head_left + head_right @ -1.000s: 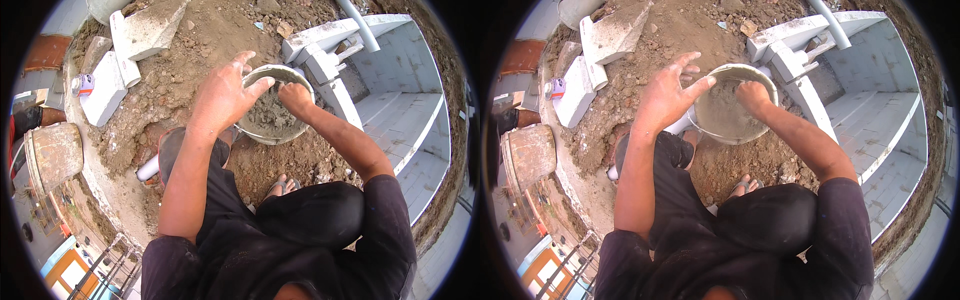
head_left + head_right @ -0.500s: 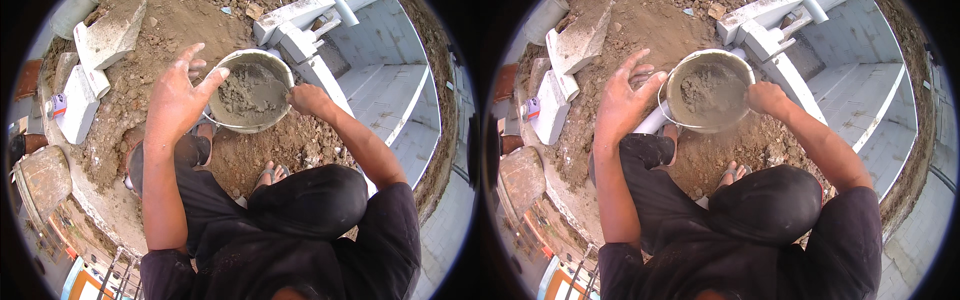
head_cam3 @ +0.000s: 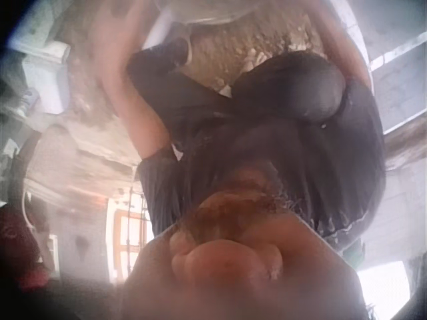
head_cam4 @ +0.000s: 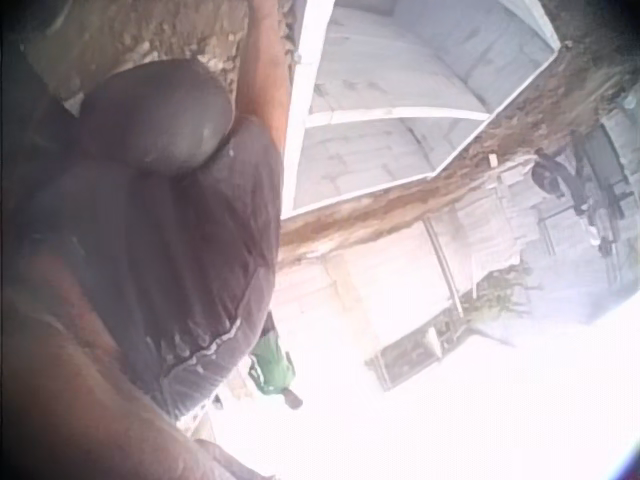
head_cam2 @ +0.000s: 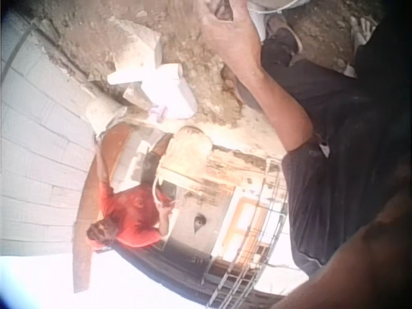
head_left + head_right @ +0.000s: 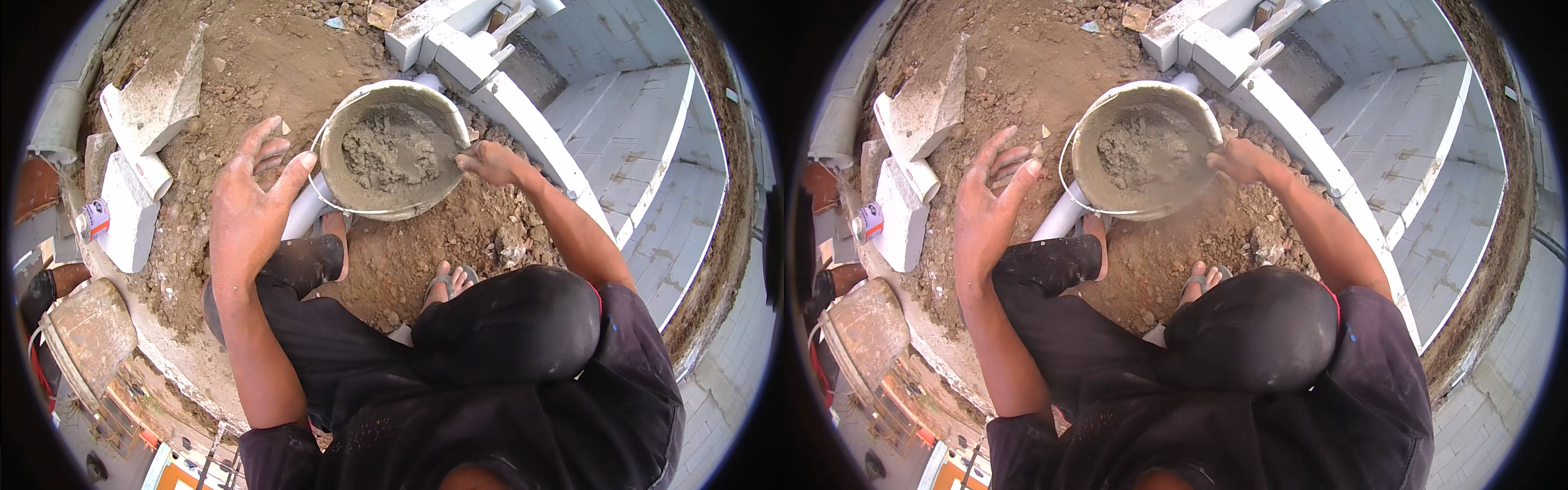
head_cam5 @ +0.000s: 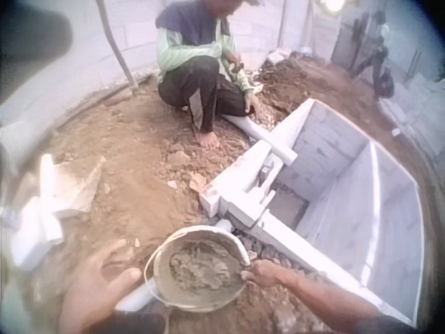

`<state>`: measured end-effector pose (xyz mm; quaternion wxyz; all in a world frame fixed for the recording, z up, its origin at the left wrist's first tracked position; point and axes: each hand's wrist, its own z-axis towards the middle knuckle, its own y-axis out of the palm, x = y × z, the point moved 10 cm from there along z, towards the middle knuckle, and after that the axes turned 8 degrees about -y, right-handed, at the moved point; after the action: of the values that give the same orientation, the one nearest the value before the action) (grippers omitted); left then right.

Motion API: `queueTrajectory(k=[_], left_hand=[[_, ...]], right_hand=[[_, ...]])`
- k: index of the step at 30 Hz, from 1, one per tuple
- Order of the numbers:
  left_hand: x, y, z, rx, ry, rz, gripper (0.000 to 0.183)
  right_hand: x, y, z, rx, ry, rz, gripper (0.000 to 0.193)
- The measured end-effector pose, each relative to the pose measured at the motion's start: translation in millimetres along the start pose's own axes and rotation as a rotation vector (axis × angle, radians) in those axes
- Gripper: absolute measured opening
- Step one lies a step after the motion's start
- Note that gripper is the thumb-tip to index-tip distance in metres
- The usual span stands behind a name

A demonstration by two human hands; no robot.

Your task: The person mixes cement in a bucket using a trowel, applies the cement to the edges of a concrete block, and positions it onto a wall structure. The person then uses a saw to cut a smaller piece from a block, taps it into place with a hammer, and later uses a shovel to move dirt around the base of the construction.

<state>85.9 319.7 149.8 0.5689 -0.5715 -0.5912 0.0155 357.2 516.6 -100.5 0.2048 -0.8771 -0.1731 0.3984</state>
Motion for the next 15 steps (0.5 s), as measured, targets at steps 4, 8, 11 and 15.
queueTrajectory(k=[4,8,11,15], left_hand=[[5.8,-2.0,5.4,0.01,-0.012,0.063,0.068],[19.3,16.1,13.1,-0.026,0.043,0.069,0.067],[22.5,25.7,16.9,-0.057,0.026,0.098,0.066],[16.7,35.8,19.1,-0.1,0.039,0.058,0.063]], right_hand=[[-14.9,3.2,-1.0,-0.058,0.229,0.305,0.046],[-41.8,26.0,18.4,0.027,0.072,0.449,0.049],[-48.2,27.9,-1.6,0.105,-0.065,0.574,0.05],[-23.0,52.3,-64.0,0.13,0.0,0.837,0.049]])
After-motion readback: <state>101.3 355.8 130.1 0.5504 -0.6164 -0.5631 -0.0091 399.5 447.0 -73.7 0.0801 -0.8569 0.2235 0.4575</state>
